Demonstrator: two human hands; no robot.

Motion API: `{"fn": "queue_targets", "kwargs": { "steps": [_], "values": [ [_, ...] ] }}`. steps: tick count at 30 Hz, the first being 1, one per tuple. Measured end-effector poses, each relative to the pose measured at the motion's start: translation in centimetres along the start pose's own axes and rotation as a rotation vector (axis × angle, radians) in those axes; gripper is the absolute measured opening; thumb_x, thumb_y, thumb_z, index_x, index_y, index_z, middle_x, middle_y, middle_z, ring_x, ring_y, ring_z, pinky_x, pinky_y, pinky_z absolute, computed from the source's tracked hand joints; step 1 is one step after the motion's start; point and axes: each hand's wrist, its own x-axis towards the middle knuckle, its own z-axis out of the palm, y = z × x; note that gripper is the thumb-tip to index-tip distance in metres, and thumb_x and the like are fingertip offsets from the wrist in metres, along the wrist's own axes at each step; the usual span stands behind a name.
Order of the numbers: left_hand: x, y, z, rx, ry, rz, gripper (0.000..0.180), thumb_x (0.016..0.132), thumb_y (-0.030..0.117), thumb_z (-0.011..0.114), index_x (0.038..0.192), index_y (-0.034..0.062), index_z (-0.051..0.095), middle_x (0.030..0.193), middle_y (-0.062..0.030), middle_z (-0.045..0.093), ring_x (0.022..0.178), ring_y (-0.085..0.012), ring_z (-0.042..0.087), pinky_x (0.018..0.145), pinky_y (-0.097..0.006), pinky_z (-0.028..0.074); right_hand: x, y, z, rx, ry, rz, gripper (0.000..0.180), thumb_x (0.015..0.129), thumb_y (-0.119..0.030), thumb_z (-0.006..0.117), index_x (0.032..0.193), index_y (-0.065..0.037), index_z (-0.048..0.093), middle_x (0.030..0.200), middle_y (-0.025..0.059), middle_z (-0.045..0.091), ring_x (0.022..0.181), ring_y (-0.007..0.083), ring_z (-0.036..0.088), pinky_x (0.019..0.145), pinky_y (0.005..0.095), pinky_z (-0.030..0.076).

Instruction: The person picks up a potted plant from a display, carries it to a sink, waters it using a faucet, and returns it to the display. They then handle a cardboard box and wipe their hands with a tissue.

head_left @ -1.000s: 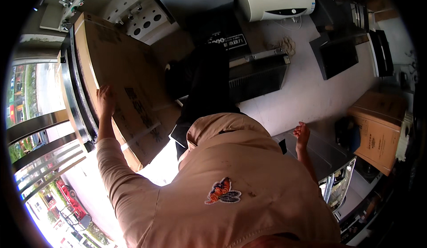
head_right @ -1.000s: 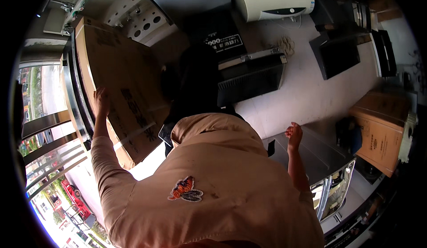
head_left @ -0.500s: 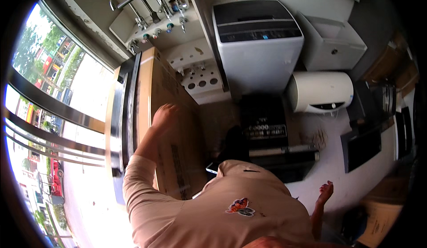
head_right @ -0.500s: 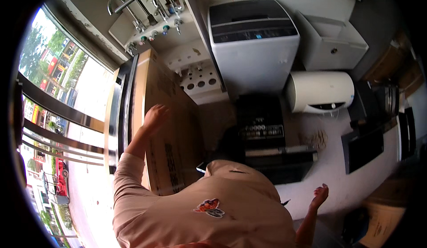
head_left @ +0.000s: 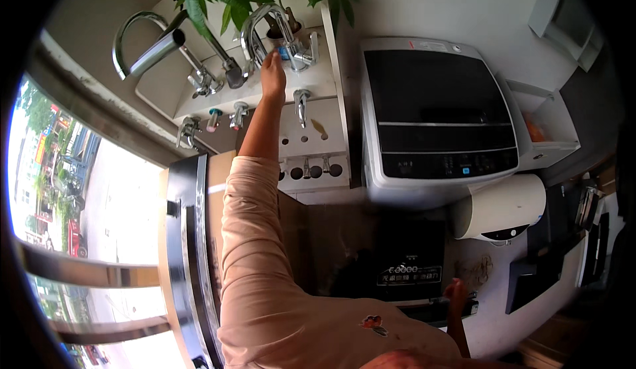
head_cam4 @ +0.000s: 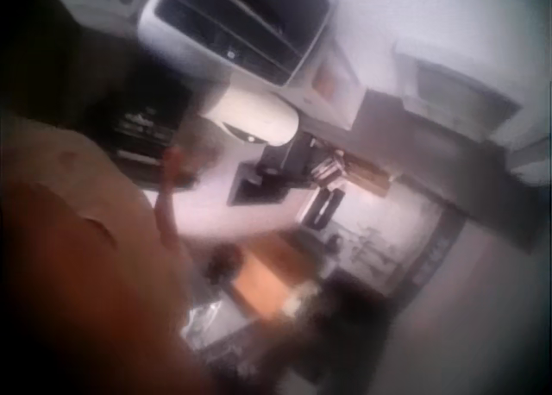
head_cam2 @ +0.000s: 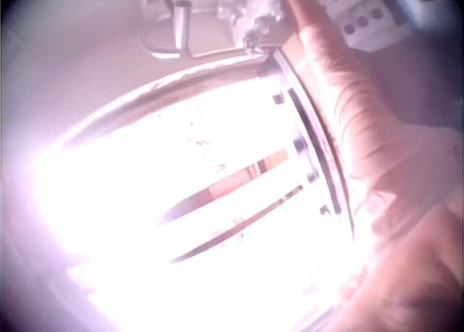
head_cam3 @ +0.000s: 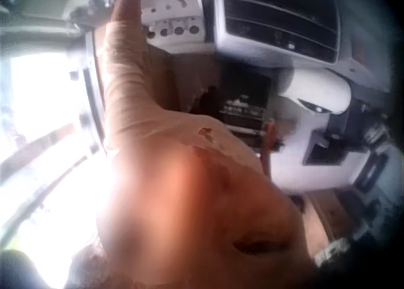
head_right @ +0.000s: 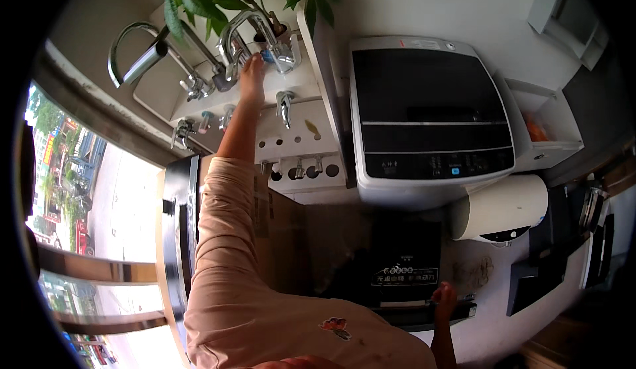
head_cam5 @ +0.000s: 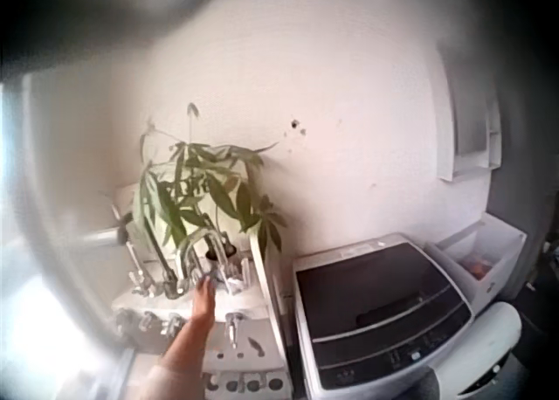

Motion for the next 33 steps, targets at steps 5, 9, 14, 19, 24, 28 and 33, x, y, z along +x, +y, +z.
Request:
{"fn": "queue_targets", "kwargs": {
  "steps": [5,9,14,19,24,28,33],
  "values": [
    [1.1,8.5,0.0,0.423,-0.689,0.348,0.032,0.095,0.03,0.053,0.095,0.0023,0.068,0.088,-0.0194,0.068,0.088,-0.0368,0.065,0.08,-0.04,0.049,1.7,-3.0,2.2,-0.243,0.021,-0.174,0.031,0.102,-0.036,0.044,0.092,-0.01,0.057,0.063,0.0004,0.048,0.054,0.0099,0.049,0.052,0.026,0.046],
    [4.0,20.3,-1.6,0.782,-0.448,0.376,0.035,0.095,0.039,0.054,0.094,0.0086,0.071,0.088,-0.0169,0.069,0.079,-0.0378,0.066,0.069,-0.046,0.052,2.2,-3.0,2.3,0.115,0.019,0.162,0.036,0.103,-0.035,0.044,0.074,-0.013,0.048,0.06,-0.0008,0.045,0.051,0.008,0.043,0.049,0.0245,0.04],
    [21.4,12.9,-4.8,1.428,-0.3,0.681,0.038,0.099,0.037,0.044,0.095,0.0096,0.07,0.089,-0.0143,0.069,0.081,-0.0299,0.068,0.071,-0.043,0.054,5.1,-3.7,6.6,0.072,0.105,0.003,0.033,0.102,-0.036,0.046,0.084,-0.011,0.055,0.064,-0.0006,0.047,0.055,0.0081,0.045,0.05,0.0245,0.037],
    [25.8,9.3,-1.6,0.85,-0.723,-0.19,0.038,0.094,0.043,0.057,0.113,0.0111,0.066,0.099,-0.0033,0.065,0.087,-0.0139,0.064,0.073,-0.032,0.052,4.8,-5.5,9.2,0.029,0.12,0.033,0.033,0.102,-0.038,0.048,0.106,-0.007,0.06,0.069,-0.0005,0.049,0.063,0.0082,0.049,0.053,0.0227,0.04],
    [28.6,4.4,-3.4,0.283,-0.961,0.002,0.052,0.094,0.044,0.06,0.13,0.0069,0.057,0.126,-0.0096,0.058,0.103,-0.021,0.064,0.081,-0.032,0.055,4.8,-4.2,7.2,0.106,0.071,0.15,0.036,0.101,-0.041,0.049,0.108,-0.007,0.059,0.069,-0.0002,0.052,0.062,0.0067,0.051,0.053,0.0212,0.042],
    [29.3,3.4,-1.6,0.373,-0.847,-0.028,0.058,0.09,0.05,0.062,0.123,0.0022,0.061,0.114,-0.0122,0.067,0.088,-0.0203,0.068,0.073,-0.029,0.055,3.2,-4.6,7.6,0.035,0.109,0.164,0.038,0.1,-0.044,0.049,0.106,-0.007,0.059,0.068,0.0002,0.053,0.06,0.0069,0.052,0.051,0.021,0.041],
    [28.2,8.8,-1.7,0.411,-0.598,-0.224,0.052,0.091,0.052,0.059,0.109,0.0031,0.066,0.102,-0.0068,0.072,0.08,-0.0215,0.071,0.071,-0.03,0.056,3.4,-5.8,8.5,0.041,0.127,0.119,0.034,0.1,-0.04,0.05,0.102,-0.007,0.058,0.065,0.0001,0.051,0.057,0.0078,0.051,0.05,0.0217,0.04]
  ]
}}
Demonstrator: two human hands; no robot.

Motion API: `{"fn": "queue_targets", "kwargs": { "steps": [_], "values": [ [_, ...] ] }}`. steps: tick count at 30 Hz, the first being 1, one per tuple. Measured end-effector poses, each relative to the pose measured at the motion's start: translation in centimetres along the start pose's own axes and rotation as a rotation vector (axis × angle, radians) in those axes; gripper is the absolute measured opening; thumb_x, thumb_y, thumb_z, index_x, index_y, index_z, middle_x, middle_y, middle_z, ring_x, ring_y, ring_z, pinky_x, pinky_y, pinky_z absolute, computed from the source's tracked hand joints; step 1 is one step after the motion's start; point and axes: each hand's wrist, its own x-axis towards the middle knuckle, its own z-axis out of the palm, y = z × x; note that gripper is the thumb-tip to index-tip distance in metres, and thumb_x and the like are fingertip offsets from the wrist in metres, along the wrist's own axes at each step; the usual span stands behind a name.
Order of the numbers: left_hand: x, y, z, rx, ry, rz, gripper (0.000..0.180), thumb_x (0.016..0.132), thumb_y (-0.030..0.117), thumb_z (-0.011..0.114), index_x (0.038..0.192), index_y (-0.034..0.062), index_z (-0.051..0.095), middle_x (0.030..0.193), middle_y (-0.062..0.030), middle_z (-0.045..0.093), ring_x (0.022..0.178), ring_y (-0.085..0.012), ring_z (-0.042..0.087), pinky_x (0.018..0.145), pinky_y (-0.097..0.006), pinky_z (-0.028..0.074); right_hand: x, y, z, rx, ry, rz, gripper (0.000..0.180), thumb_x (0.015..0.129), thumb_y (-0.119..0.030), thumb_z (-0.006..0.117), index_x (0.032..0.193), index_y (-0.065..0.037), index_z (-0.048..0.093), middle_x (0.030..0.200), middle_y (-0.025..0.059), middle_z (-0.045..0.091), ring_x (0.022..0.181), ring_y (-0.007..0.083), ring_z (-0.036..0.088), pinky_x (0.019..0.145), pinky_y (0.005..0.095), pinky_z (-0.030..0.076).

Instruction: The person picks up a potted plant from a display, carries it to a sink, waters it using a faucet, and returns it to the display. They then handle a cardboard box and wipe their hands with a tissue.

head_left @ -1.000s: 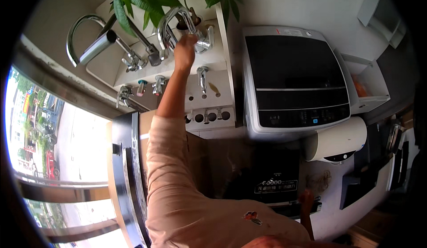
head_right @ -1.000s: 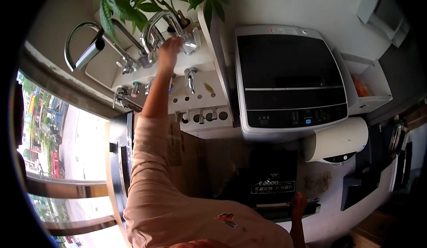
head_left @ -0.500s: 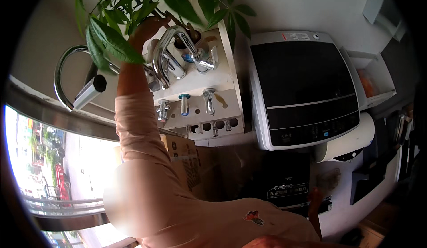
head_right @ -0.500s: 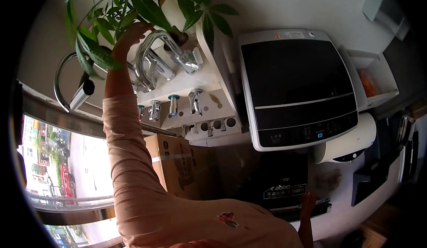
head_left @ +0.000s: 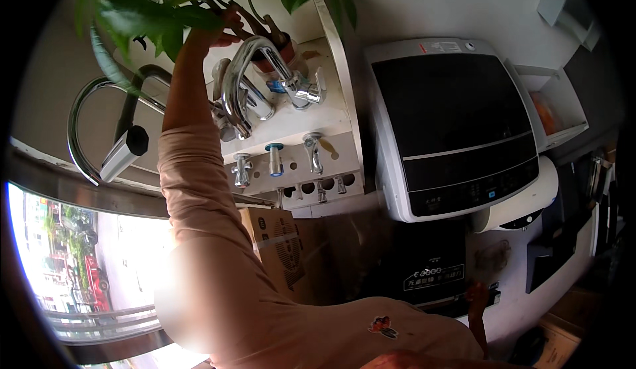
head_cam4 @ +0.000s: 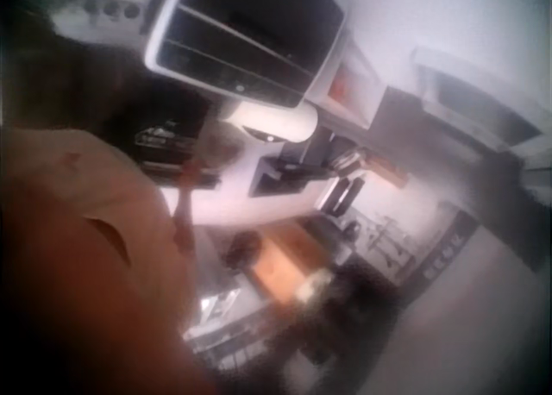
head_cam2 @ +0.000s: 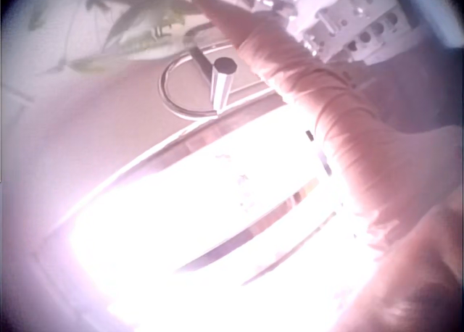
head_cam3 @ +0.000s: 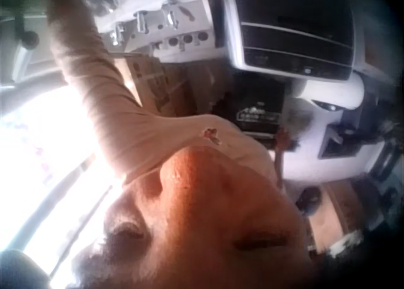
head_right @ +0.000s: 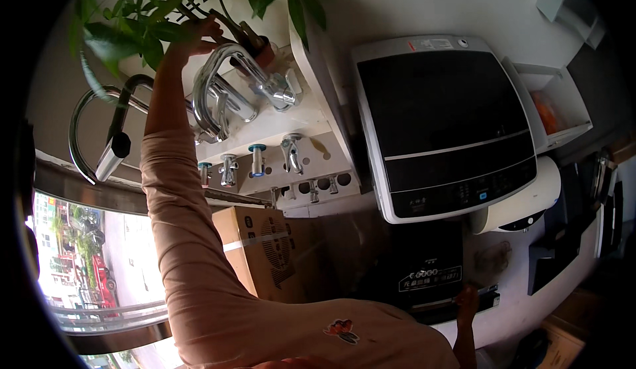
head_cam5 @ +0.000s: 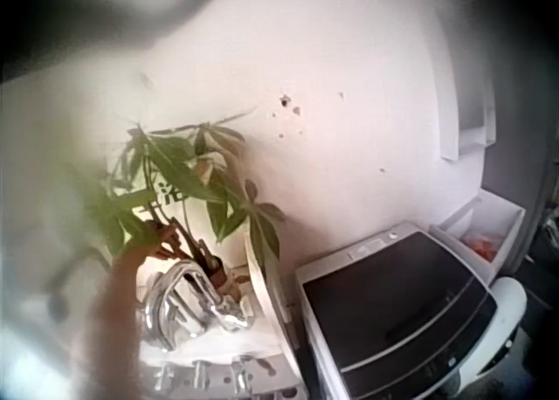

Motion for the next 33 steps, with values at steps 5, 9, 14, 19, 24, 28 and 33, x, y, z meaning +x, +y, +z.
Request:
{"fn": "queue_targets", "kwargs": {
  "steps": [5,9,14,19,24,28,33],
  "values": [
    [-0.5,2.1,-2.0,0.058,0.074,0.074,0.047,0.095,0.05,0.054,0.101,0.0061,0.068,0.095,-0.0038,0.073,0.079,-0.0188,0.073,0.071,-0.03,0.057,-0.2,0.4,-0.1,0.042,-0.02,0.006,0.032,0.101,-0.037,0.049,0.1,-0.007,0.058,0.065,0.0002,0.051,0.057,0.0081,0.049,0.05,0.0236,0.039],
    [-0.9,2.2,-2.7,0.074,0.103,0.054,0.047,0.094,0.051,0.054,0.097,0.0064,0.068,0.096,-0.0051,0.073,0.077,-0.0197,0.073,0.07,-0.03,0.057,0.4,-0.7,0.6,-0.35,-0.04,-0.159,0.032,0.102,-0.036,0.048,0.098,-0.005,0.058,0.067,0.0002,0.051,0.06,0.0088,0.048,0.053,0.0263,0.04],
    [0.0,0.0,0.5,0.033,0.061,0.054,0.046,0.093,0.052,0.055,0.098,0.0075,0.068,0.092,-0.0048,0.073,0.074,-0.0204,0.072,0.066,-0.029,0.055,3.6,-16.3,10.0,-0.429,-0.244,-0.366,0.029,0.098,-0.026,0.053,0.114,-0.003,0.062,0.091,0.0037,0.061,0.084,0.0122,0.057,0.076,0.0287,0.049],
    [-0.8,-1.4,0.5,0.006,0.064,0.062,0.048,0.093,0.055,0.052,0.096,0.0102,0.068,0.089,-0.0014,0.072,0.07,-0.018,0.071,0.063,-0.029,0.052,4.2,-46.0,27.0,-0.576,-0.582,-1.508,0.025,0.082,0.0,0.067,0.107,-0.001,0.065,0.098,0.0117,0.063,0.086,0.023,0.064,0.074,0.034,0.054],
    [-1.3,1.5,1.5,-0.047,0.049,0.108,0.048,0.093,0.057,0.053,0.091,0.0103,0.067,0.084,-0.0006,0.07,0.066,-0.0165,0.069,0.057,-0.029,0.052,2.9,-58.5,43.6,-0.803,-0.624,-1.819,0.023,0.086,-0.002,0.057,0.107,0.0,0.066,0.106,0.0153,0.064,0.095,0.0342,0.063,0.081,0.0402,0.053],
    [-1.6,1.1,1.2,-0.126,0.068,0.065,0.039,0.093,0.046,0.06,0.097,0.0075,0.066,0.086,-0.0026,0.07,0.063,-0.0161,0.067,0.051,-0.024,0.053,3.9,-60.8,52.4,-1.414,-0.623,-1.655,0.017,0.081,-0.016,0.062,0.09,-0.007,0.073,0.095,0.0137,0.07,0.091,0.034,0.068,0.077,0.0424,0.055],
    [-1.5,0.7,0.7,-0.095,0.065,0.065,0.034,0.094,0.036,0.06,0.107,0.0044,0.063,0.089,-0.0046,0.069,0.067,-0.0156,0.067,0.051,-0.025,0.054,6.0,-58.6,57.5,-1.529,-0.595,-1.486,0.023,0.084,-0.012,0.06,0.104,-0.01,0.072,0.108,0.0113,0.069,0.1,0.0315,0.066,0.083,0.0405,0.054]
  ]
}}
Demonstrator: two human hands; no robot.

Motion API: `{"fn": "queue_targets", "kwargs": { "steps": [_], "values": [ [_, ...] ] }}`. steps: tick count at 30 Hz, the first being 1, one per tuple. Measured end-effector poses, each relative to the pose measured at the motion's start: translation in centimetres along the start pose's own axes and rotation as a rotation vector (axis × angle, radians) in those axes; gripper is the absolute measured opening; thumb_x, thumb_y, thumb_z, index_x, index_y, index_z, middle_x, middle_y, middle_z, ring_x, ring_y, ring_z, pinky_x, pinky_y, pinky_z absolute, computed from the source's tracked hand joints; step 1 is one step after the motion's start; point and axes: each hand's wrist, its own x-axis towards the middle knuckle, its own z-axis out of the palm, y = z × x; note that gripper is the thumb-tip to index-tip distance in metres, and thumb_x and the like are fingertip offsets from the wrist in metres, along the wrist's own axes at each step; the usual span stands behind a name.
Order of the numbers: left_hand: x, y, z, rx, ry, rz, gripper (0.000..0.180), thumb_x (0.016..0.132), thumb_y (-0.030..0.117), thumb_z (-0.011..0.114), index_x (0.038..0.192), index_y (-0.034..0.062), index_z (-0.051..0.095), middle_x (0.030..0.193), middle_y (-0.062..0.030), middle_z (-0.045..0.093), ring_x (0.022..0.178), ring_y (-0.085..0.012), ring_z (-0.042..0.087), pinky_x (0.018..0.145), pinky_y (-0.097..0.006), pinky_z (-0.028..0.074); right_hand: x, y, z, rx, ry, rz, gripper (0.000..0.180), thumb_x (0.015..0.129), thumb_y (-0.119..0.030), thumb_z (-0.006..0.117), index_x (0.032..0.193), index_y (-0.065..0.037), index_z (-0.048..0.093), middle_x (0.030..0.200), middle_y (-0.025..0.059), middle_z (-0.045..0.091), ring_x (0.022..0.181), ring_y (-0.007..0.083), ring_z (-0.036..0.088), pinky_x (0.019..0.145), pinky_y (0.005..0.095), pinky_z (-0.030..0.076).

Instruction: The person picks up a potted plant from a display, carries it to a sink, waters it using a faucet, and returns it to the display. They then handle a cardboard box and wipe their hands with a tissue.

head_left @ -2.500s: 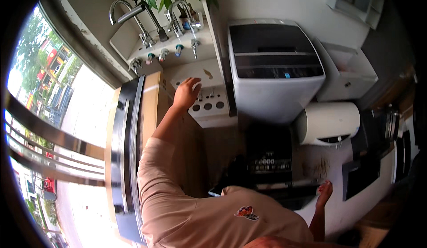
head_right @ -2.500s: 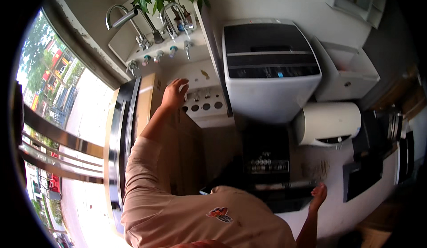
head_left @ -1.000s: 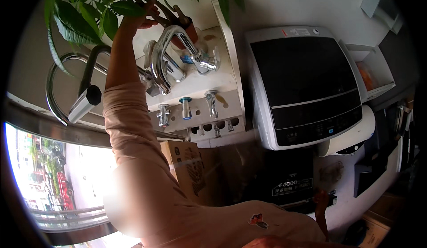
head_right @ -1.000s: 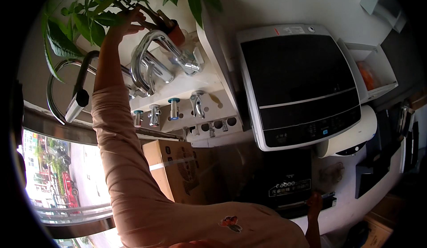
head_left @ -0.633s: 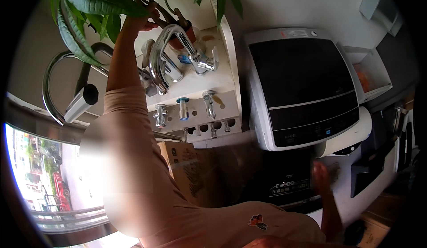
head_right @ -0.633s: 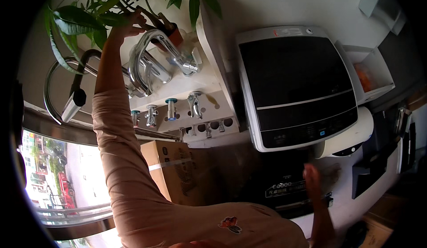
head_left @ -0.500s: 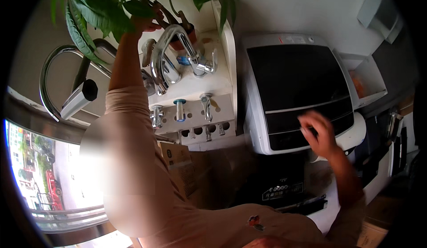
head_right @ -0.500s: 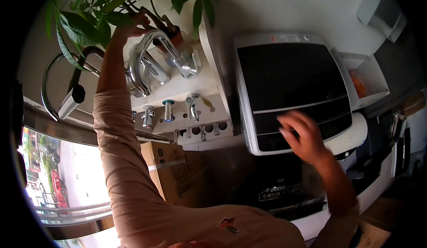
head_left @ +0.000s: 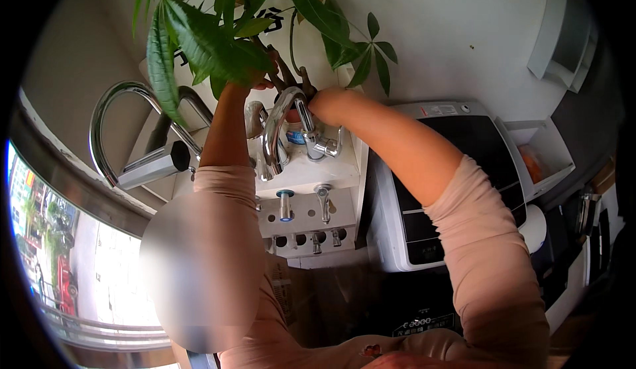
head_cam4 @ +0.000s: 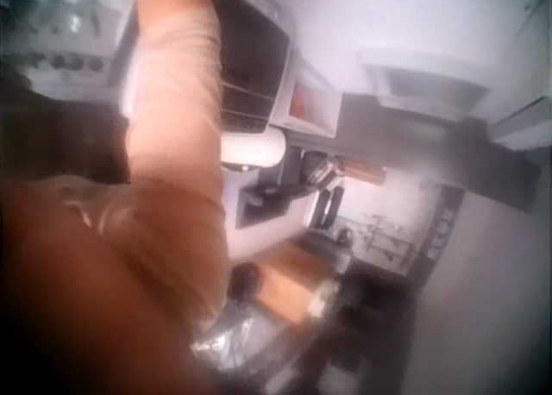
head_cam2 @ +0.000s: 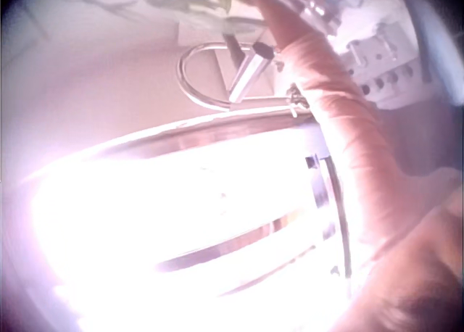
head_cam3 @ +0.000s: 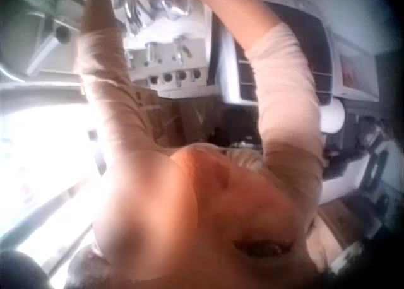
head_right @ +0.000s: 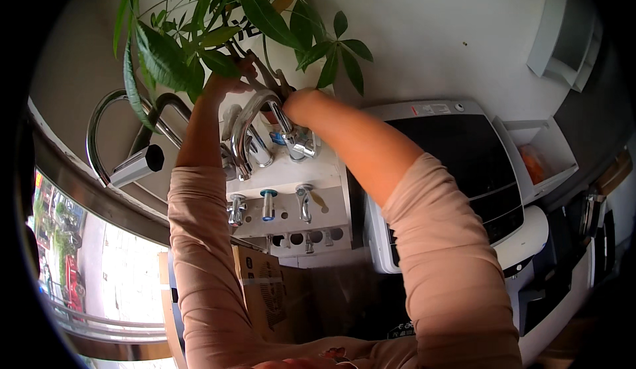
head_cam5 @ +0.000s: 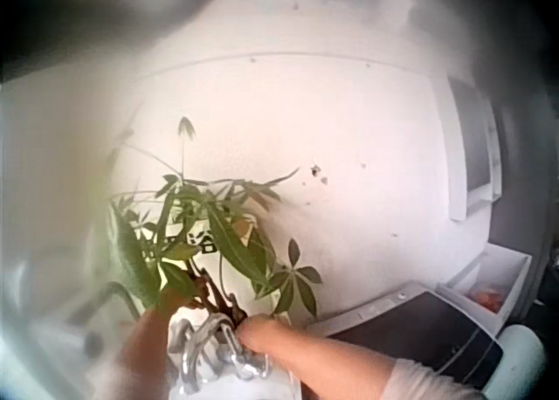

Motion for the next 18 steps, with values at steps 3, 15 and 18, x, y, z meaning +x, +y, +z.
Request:
{"fn": "queue_targets", "kwargs": {
  "steps": [3,15,18],
  "values": [
    [0.0,-0.1,0.3,0.025,0.001,0.051,0.034,0.093,0.035,0.061,0.107,0.0042,0.063,0.088,-0.0046,0.069,0.066,-0.0159,0.066,0.051,-0.025,0.054,2.0,0.7,2.3,-0.047,-0.097,0.082,0.023,0.086,-0.011,0.061,0.107,-0.01,0.07,0.111,0.0111,0.068,0.101,0.0311,0.066,0.083,0.0413,0.054],
    [4.0,-4.1,-5.9,0.526,0.015,0.778,0.032,0.084,0.027,0.069,0.111,0.0095,0.064,0.073,-0.0078,0.066,0.05,-0.0186,0.065,0.044,-0.026,0.05,6.0,-1.6,1.0,0.234,0.093,0.188,0.021,0.083,-0.011,0.063,0.102,-0.007,0.071,0.104,0.0144,0.07,0.096,0.0319,0.067,0.079,0.0421,0.054],
    [2.0,0.6,-3.3,0.325,0.168,0.742,0.03,0.085,0.031,0.067,0.093,0.0026,0.069,0.079,-0.008,0.069,0.053,-0.0198,0.067,0.046,-0.026,0.05,2.5,1.4,-2.2,0.163,0.254,0.156,0.016,0.083,-0.011,0.063,0.096,-0.006,0.071,0.097,0.0152,0.07,0.092,0.0339,0.067,0.079,0.0433,0.054]
  ]
}}
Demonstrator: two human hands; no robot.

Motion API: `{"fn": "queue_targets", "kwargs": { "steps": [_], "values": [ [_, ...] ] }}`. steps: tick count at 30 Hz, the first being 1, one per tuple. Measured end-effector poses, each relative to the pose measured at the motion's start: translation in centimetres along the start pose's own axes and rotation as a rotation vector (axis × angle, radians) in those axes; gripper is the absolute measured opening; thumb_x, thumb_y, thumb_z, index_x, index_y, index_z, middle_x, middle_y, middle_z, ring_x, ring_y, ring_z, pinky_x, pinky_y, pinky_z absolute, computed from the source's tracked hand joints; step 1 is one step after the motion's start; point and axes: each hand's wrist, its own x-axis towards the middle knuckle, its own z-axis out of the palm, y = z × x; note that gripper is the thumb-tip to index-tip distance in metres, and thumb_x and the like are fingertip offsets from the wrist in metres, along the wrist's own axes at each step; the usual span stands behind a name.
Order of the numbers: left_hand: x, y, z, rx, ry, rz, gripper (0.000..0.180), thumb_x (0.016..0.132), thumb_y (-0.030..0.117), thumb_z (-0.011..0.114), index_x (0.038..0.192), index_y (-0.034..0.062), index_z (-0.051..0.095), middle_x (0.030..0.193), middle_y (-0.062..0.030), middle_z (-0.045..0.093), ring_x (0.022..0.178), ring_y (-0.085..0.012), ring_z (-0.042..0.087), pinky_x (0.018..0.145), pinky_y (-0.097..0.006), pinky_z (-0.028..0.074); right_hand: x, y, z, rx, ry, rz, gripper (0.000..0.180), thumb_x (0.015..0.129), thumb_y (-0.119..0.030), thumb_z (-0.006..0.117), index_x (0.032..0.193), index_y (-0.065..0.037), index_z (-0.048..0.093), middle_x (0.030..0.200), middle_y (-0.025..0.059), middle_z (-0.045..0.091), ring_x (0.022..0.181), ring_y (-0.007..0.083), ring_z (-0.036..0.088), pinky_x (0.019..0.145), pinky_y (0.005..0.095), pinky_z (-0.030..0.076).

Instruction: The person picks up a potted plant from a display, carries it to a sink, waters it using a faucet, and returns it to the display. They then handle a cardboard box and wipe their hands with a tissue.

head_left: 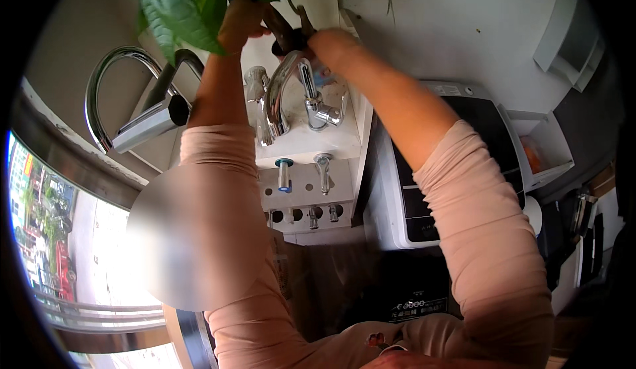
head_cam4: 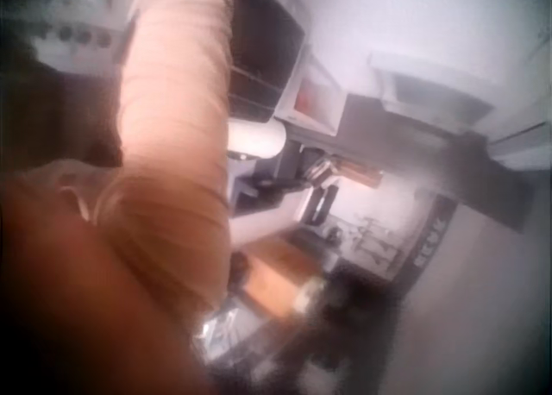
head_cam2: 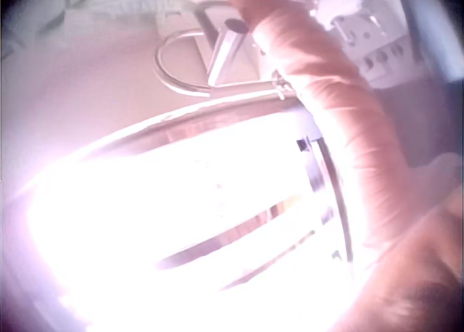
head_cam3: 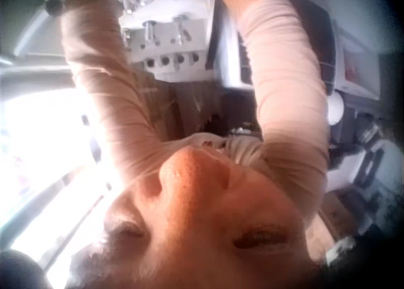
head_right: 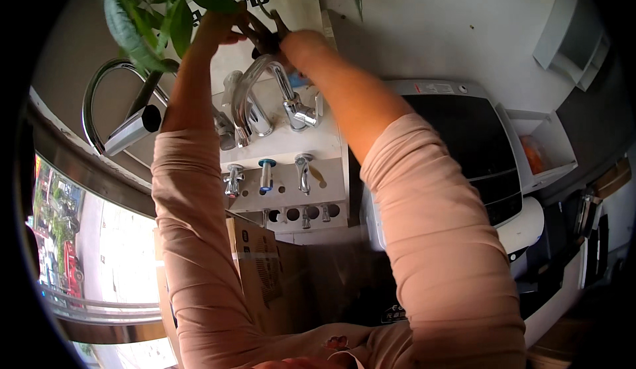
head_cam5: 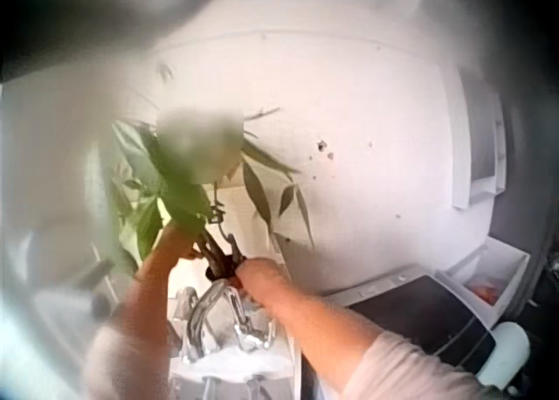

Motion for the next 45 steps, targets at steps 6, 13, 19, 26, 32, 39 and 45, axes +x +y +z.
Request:
{"fn": "queue_targets", "kwargs": {
  "steps": [6,13,19,26,32,39,45],
  "values": [
    [3.9,9.9,-4.1,-0.333,-0.041,-0.437,0.025,0.095,0.029,0.063,0.111,0.0107,0.063,0.085,-0.0046,0.069,0.063,-0.0188,0.068,0.053,-0.026,0.054,-4.7,2.2,-7.7,-0.103,0.331,-0.13,0.01,0.083,-0.012,0.065,0.089,-0.004,0.067,0.088,0.0174,0.068,0.088,0.0368,0.066,0.077,0.0454,0.053],
    [4.0,26.1,-7.7,-0.246,-0.126,-0.368,0.052,0.093,0.055,0.055,0.093,0.0046,0.07,0.09,-0.006,0.072,0.069,-0.0149,0.069,0.066,-0.024,0.055,-17.8,3.6,-13.8,-0.19,0.494,-0.227,0.014,0.084,-0.015,0.061,0.09,-0.003,0.063,0.081,0.017,0.067,0.08,0.0354,0.067,0.069,0.0442,0.053],
    [-3.4,40.4,-6.6,-0.462,-0.271,-0.34,0.033,0.088,0.033,0.066,0.1,0.0023,0.069,0.095,-0.0095,0.069,0.075,-0.0202,0.068,0.066,-0.029,0.056,-37.0,2.1,-15.0,-0.111,0.538,-0.181,0.026,0.082,-0.023,0.07,0.097,-0.007,0.055,0.091,0.0128,0.056,0.079,0.0353,0.061,0.066,0.0463,0.05],
    [-19.5,64.2,1.7,-0.644,-0.393,-0.254,0.045,0.094,0.046,0.059,0.092,0.0013,0.069,0.087,-0.0081,0.072,0.064,-0.0147,0.069,0.056,-0.021,0.053,-70.8,-0.8,-14.0,-0.026,0.468,0.033,0.028,0.077,-0.016,0.073,0.098,-0.007,0.057,0.098,0.0117,0.052,0.096,0.0334,0.055,0.081,0.0434,0.048],
    [-36.8,84.6,7.1,-0.907,-0.444,-0.203,0.039,0.093,0.036,0.059,0.094,-0.0019,0.067,0.088,-0.0082,0.071,0.066,-0.0134,0.068,0.056,-0.021,0.052,-99.6,-8.0,-12.4,0.119,0.454,0.182,0.021,0.08,-0.011,0.071,0.092,-0.004,0.057,0.1,0.0139,0.056,0.099,0.0343,0.054,0.082,0.044,0.046],
    [-50.2,94.2,7.8,-1.01,-0.518,-0.268,0.031,0.094,0.03,0.059,0.101,0.0005,0.065,0.086,-0.0109,0.068,0.07,-0.0152,0.064,0.06,-0.026,0.052,-116.5,-15.6,-11.2,0.412,0.439,0.218,0.033,0.082,-0.009,0.069,0.112,-0.002,0.057,0.115,0.0223,0.051,0.108,0.0391,0.052,0.09,0.0471,0.043],
    [-57.5,91.6,6.1,-0.696,-0.604,-0.226,0.038,0.096,0.033,0.055,0.111,-0.0021,0.06,0.121,-0.0162,0.061,0.107,-0.0253,0.06,0.084,-0.035,0.055,-118.4,-19.3,-9.9,0.236,0.509,0.107,0.01,0.075,-0.009,0.068,0.076,-0.006,0.059,0.086,0.0112,0.051,0.089,0.0301,0.054,0.075,0.0415,0.047]
  ]
}}
